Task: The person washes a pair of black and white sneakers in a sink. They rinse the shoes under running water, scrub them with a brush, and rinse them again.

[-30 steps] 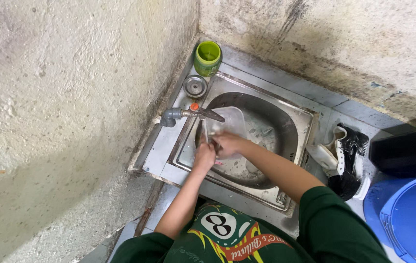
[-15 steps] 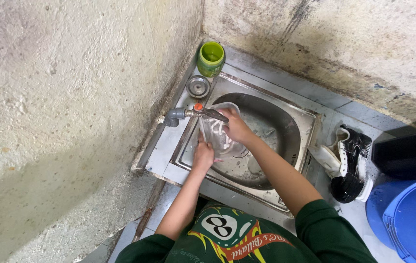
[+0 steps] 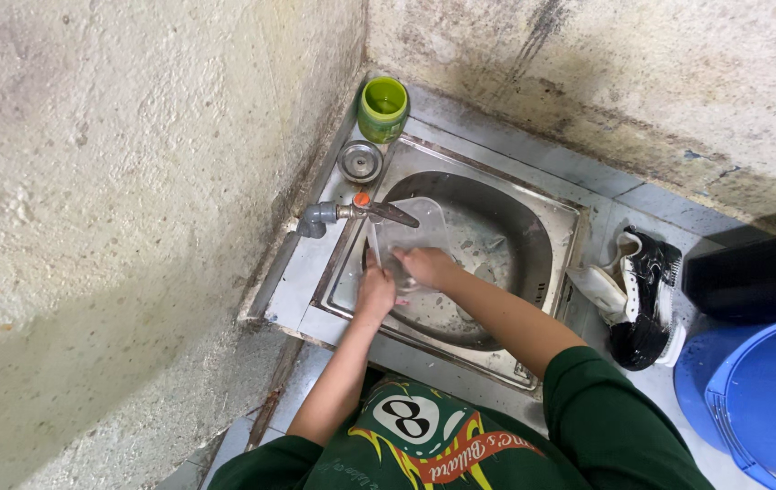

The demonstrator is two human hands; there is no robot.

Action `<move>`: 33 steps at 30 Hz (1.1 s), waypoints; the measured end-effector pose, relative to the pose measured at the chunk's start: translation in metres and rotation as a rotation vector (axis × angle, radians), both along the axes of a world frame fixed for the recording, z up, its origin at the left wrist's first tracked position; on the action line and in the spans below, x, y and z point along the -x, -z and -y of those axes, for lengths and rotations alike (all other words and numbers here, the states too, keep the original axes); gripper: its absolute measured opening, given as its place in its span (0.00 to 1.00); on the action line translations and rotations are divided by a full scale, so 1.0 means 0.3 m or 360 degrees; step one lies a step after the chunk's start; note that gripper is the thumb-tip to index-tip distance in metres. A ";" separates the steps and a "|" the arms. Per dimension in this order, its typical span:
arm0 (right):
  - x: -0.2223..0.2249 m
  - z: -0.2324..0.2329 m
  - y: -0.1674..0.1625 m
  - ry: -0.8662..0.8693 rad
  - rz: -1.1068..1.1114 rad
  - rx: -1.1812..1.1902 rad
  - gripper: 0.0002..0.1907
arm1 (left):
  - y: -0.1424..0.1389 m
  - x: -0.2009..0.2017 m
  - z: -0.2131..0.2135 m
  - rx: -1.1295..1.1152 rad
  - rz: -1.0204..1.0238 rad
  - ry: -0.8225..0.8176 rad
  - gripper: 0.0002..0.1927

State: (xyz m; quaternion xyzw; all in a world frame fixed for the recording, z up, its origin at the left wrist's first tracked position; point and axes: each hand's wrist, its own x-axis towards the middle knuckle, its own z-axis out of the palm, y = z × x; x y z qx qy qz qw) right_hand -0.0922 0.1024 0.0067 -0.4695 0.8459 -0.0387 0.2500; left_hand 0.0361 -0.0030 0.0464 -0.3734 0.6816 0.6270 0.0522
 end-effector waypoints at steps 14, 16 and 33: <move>0.011 0.019 -0.063 -0.0198 -0.0060 -0.0056 0.30 | -0.006 0.004 0.003 -0.0186 0.0142 0.0047 0.35; 0.004 0.016 -0.056 -0.0143 -0.0095 -0.0095 0.33 | -0.043 0.005 -0.006 0.0096 0.0112 0.0119 0.33; 0.147 -0.054 -0.443 0.0493 0.0913 0.1119 0.13 | 0.195 -0.003 0.049 0.0031 -0.0176 -0.0117 0.36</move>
